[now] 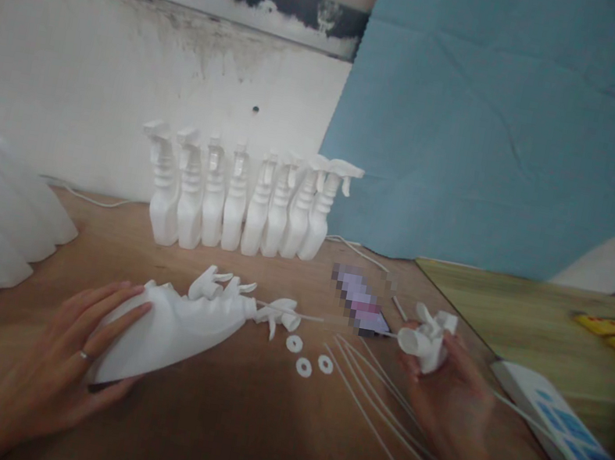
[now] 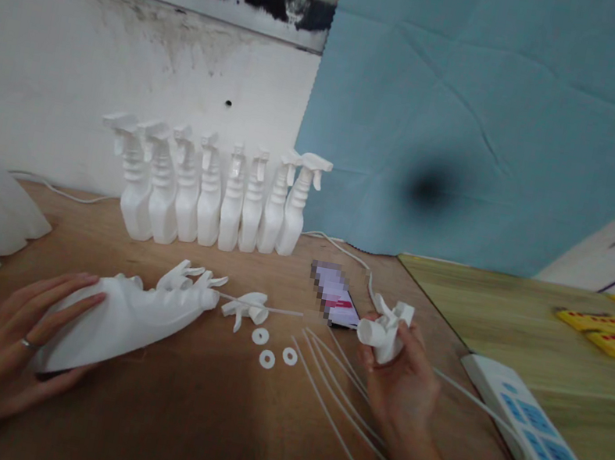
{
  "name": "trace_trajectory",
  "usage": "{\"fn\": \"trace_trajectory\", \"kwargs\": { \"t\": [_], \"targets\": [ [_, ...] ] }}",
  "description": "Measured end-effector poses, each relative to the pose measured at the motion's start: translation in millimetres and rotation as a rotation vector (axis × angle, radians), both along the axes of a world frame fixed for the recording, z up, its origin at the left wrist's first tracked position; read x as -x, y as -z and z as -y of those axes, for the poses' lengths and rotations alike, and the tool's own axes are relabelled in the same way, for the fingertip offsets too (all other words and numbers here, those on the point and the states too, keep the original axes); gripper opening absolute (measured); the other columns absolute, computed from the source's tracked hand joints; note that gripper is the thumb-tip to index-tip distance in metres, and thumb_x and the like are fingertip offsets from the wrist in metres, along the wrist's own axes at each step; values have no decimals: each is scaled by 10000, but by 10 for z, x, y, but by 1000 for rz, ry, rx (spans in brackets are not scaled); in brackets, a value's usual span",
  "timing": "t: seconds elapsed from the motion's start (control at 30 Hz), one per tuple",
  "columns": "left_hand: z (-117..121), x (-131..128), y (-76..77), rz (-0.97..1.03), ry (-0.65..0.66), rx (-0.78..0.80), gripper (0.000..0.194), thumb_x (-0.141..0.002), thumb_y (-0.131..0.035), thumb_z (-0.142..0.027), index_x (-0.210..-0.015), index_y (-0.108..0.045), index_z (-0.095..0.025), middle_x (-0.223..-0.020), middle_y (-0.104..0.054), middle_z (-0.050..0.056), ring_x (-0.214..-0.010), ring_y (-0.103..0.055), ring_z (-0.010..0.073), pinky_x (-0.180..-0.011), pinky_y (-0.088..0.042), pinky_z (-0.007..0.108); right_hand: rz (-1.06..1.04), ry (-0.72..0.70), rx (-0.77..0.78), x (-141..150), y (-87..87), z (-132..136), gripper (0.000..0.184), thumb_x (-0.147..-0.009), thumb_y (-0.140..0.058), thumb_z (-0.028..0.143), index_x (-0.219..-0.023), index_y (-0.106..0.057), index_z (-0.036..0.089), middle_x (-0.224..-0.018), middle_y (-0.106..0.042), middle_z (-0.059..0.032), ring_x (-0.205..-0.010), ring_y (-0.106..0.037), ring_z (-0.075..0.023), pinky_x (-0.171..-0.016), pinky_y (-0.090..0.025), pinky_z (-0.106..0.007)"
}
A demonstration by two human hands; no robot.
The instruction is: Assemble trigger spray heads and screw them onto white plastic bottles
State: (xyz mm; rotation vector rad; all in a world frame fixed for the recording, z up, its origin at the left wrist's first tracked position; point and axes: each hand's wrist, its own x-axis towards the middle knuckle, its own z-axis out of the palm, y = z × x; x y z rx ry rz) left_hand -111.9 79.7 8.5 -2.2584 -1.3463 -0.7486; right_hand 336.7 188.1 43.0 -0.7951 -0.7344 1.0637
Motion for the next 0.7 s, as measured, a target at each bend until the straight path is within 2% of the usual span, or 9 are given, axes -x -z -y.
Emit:
{"fn": "trace_trajectory", "kwargs": {
  "t": [0.17,0.3,0.47,0.57,0.7],
  "targets": [
    [-10,25,-6,1,-11,0,745,-782,-679,-244,-1447,-348,-193,-1418,-433,188,-1284,-428,373,-1054,-356,555,9,-10,4,-19,-11,-7,192,-695,-717,297,-810,-606,192,-740,-677,-41,-525,-522,-133,-332,-379,-176],
    [23,-30,-19,-28,35,23,731,-776,-687,-252,-1432,-370,-189,-1420,-436,178,-1298,-417,364,-1066,-352,527,20,-87,39,79,9,42,193,-706,-731,307,-819,-612,204,-752,-673,-13,-509,-509,-117,-349,-380,-175],
    [97,-252,-6,-30,138,13,675,-778,-688,-214,-1398,-427,-159,-1405,-458,180,-1312,-401,372,-1077,-333,535,70,-310,139,481,104,318,222,-799,-710,324,-974,-653,200,-900,-690,-54,-599,-581,-147,-482,-479,-248],
    [140,-380,12,-19,178,37,663,-770,-685,-210,-1384,-448,-131,-1412,-451,195,-1322,-388,396,-1073,-332,553,119,-582,190,750,194,548,259,-866,-651,342,-1100,-643,233,-1000,-684,-60,-721,-615,-168,-684,-511,-318],
    [171,-433,25,34,193,70,653,-768,-666,-193,-1385,-455,-155,-1414,-462,179,-1322,-394,399,-1057,-352,567,169,-715,159,888,323,703,338,-814,-701,388,-1102,-653,217,-937,-669,-46,-760,-596,-174,-699,-476,-306]
  ]
}}
